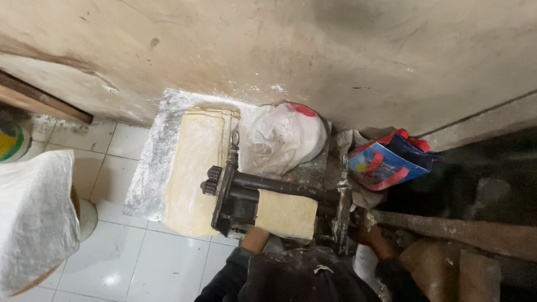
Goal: The person passes dough through a manual roller multiple times, dusting it with flour and folding it between passes to thin it.
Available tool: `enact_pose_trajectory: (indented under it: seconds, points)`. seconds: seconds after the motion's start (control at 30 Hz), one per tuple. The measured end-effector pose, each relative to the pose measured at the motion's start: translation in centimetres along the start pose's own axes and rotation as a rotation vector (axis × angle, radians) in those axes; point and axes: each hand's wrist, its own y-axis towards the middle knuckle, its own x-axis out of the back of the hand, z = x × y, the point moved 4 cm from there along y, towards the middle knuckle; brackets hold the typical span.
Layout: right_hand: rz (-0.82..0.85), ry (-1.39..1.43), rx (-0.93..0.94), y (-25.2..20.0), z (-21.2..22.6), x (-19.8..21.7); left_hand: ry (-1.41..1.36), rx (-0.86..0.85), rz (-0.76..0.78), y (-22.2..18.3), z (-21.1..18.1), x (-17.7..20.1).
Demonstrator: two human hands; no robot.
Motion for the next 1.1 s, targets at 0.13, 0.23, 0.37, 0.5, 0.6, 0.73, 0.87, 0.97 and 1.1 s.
enact_pose_trajectory:
  seconds: [0.13, 0.23, 0.37, 0.5, 0.6, 0.73, 0.87, 0.97, 1.1]
  points:
    - [0.095, 0.024, -0.155, -9.7, 1.7, -4.1, 0.244, 0.034, 0.081, -1.0, 1.8, 0.4]
    - [-0.081, 0.151, -0.278, -17.4, 1.5, -0.6, 0.22, -0.004, 0.1, -0.2, 1.4, 0.6]
    - [-0.919, -0.181, -0.096, -21.9, 2.1, 10.9, 0.066, -0.028, 0.158, -2.0, 0.7, 0.2]
    - [-1.083, -0.266, -0.088, -17.1, -0.2, 22.4, -0.03, -0.053, 0.173, -2.8, -0.6, 0.1]
    - [-0.803, -0.166, -0.152, -8.4, -3.6, 25.0, -0.046, -0.054, 0.177, -3.8, -0.7, -0.2]
    - [-0.435, -0.138, -0.136, 7.3, -5.7, 16.9, 0.012, -0.123, 0.167, -1.4, -0.3, -1.9]
    - [-0.282, 0.015, -0.103, 4.1, -1.8, 1.3, 0.333, -0.153, 0.185, -1.7, 1.7, -2.5]
    - [-0.064, 0.122, -0.302, -5.7, 0.8, -4.6, 0.63, -0.234, 0.241, -1.7, 2.1, -1.7]
    - [-0.499, 0.16, -0.145, -20.8, 3.6, 1.9, 0.703, -0.347, 0.176, -1.6, 0.7, -0.4]
